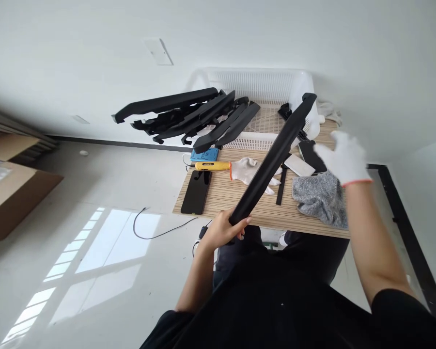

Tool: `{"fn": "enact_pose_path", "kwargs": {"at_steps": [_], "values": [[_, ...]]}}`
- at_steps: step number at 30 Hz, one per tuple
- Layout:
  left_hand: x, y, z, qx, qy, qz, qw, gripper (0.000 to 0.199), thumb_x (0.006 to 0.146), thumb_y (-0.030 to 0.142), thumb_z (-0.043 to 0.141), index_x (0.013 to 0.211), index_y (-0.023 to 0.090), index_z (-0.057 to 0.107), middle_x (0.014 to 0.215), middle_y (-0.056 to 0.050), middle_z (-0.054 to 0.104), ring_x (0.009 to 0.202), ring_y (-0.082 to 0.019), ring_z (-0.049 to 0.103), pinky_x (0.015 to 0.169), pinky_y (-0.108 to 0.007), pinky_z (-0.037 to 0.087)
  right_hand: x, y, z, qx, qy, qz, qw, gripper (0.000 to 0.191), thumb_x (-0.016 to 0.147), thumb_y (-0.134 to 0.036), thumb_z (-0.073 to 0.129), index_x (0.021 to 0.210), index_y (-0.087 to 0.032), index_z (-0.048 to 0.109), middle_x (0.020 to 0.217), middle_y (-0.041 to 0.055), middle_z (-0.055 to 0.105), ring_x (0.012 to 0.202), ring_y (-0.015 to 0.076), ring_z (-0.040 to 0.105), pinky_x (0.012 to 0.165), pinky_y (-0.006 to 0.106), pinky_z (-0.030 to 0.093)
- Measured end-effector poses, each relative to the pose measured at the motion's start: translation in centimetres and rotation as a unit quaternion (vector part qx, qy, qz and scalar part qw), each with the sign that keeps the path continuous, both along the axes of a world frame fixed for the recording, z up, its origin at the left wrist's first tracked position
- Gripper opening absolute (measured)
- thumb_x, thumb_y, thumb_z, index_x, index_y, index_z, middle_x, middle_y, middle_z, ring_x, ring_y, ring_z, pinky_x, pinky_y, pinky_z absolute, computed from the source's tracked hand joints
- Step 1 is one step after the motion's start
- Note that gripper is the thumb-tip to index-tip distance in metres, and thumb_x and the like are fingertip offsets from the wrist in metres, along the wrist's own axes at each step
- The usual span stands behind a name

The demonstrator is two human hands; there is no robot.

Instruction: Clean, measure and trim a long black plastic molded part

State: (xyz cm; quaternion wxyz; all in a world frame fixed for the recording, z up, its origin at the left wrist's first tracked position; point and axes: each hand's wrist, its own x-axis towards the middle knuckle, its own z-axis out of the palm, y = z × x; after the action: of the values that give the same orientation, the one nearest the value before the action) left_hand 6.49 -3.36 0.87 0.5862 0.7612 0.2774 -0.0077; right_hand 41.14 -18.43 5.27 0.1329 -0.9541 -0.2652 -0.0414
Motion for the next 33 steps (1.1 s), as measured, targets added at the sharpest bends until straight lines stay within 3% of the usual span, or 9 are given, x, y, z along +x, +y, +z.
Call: {"fn": "enact_pose_path", "kwargs": {"at_steps": [2, 4, 7, 10, 17, 27, 30, 33], "values": [[-0.2, 0.0, -0.1, 0.004, 0.002, -0.004, 1.0, 0.041, 0.09, 0.057, 0.063, 0.095, 0.015, 0.065, 0.06, 0.0, 0.068, 0.052, -0.016, 0.068, 0.054, -0.024, 0.053, 1.5, 1.9, -1.7, -0.089, 0.027, -0.01, 0.996, 0.08, 0.086, -0.063, 0.064, 0.134, -0.001, 0.054, 0.127, 0.0295, 0.06, 0.117, 0.0384, 0.059, 0.096, 0.046, 0.045], [-0.6, 0.0, -0.3, 0.003, 0.007, -0.001, 1.0, 0.042, 0.09, 0.057, 0.064, 0.094, 0.016, 0.065, 0.059, 0.001, 0.067, 0.052, -0.017, 0.068, 0.054, -0.024, 0.052, 2.6, 3.3, -3.5, -0.141, 0.034, -0.005, 0.989, 0.082, 0.085, -0.064, 0.063, 0.136, -0.001, 0.051, 0.127, 0.0296, 0.059, 0.115, 0.04, 0.059, 0.095, 0.046, 0.043], [-1.3, 0.0, -0.8, -0.004, 0.017, 0.017, 1.0, 0.042, 0.09, 0.058, 0.064, 0.095, 0.016, 0.066, 0.059, 0.001, 0.067, 0.052, -0.017, 0.068, 0.054, -0.024, 0.052, 3.2, 4.3, -5.5, -0.151, 0.006, -0.001, 0.988, 0.078, 0.086, -0.061, 0.058, 0.135, -0.001, 0.051, 0.127, 0.0294, 0.058, 0.116, 0.0411, 0.057, 0.095, 0.047, 0.041], [-1.6, 0.1, -1.2, -0.01, 0.027, 0.033, 0.999, 0.044, 0.09, 0.059, 0.062, 0.096, 0.016, 0.066, 0.059, 0.001, 0.067, 0.053, -0.017, 0.068, 0.056, -0.025, 0.053, 3.3, 4.7, -6.1, -0.128, -0.006, -0.017, 0.992, 0.078, 0.084, -0.062, 0.058, 0.132, -0.001, 0.053, 0.128, 0.0296, 0.056, 0.116, 0.0416, 0.055, 0.093, 0.047, 0.041], [-0.6, 0.4, -0.9, 0.014, 0.036, 0.02, 0.999, 0.044, 0.09, 0.061, 0.062, 0.096, 0.017, 0.065, 0.059, 0.001, 0.067, 0.053, -0.017, 0.068, 0.055, -0.025, 0.053, 3.8, 5.6, -6.4, -0.112, -0.004, -0.05, 0.992, 0.079, 0.078, -0.061, 0.064, 0.127, 0.0, 0.055, 0.127, 0.0294, 0.055, 0.118, 0.0415, 0.052, 0.096, 0.049, 0.04], [-0.4, 0.1, -0.7, 0.019, 0.043, 0.012, 0.999, 0.04, 0.09, 0.058, 0.062, 0.094, 0.019, 0.063, 0.06, 0.003, 0.067, 0.054, -0.016, 0.069, 0.055, -0.023, 0.052, 4.0, 5.4, -6.0, -0.123, 0.01, -0.043, 0.991, 0.08, 0.081, -0.062, 0.063, 0.131, -0.001, 0.053, 0.13, 0.0293, 0.054, 0.119, 0.0421, 0.053, 0.097, 0.049, 0.04], [-0.8, 0.2, -0.8, 0.019, 0.038, 0.017, 0.999, 0.04, 0.091, 0.059, 0.061, 0.095, 0.018, 0.064, 0.06, 0.002, 0.067, 0.053, -0.016, 0.068, 0.055, -0.024, 0.052, 3.5, 4.5, -4.9, -0.116, 0.016, -0.027, 0.993, 0.078, 0.085, -0.065, 0.057, 0.132, -0.002, 0.054, 0.127, 0.0288, 0.056, 0.117, 0.0414, 0.053, 0.097, 0.049, 0.039], [-1.2, 0.3, -1.0, 0.019, 0.035, 0.027, 0.999, 0.04, 0.09, 0.058, 0.063, 0.096, 0.018, 0.064, 0.059, 0.002, 0.067, 0.054, -0.017, 0.068, 0.057, -0.025, 0.053, 1.7, 3.0, -4.0, -0.089, -0.031, 0.042, 0.995, 0.075, 0.086, -0.069, 0.054, 0.134, -0.011, 0.057, 0.136, 0.0242, 0.052, 0.121, 0.041, 0.048, 0.099, 0.05, 0.038]]}}
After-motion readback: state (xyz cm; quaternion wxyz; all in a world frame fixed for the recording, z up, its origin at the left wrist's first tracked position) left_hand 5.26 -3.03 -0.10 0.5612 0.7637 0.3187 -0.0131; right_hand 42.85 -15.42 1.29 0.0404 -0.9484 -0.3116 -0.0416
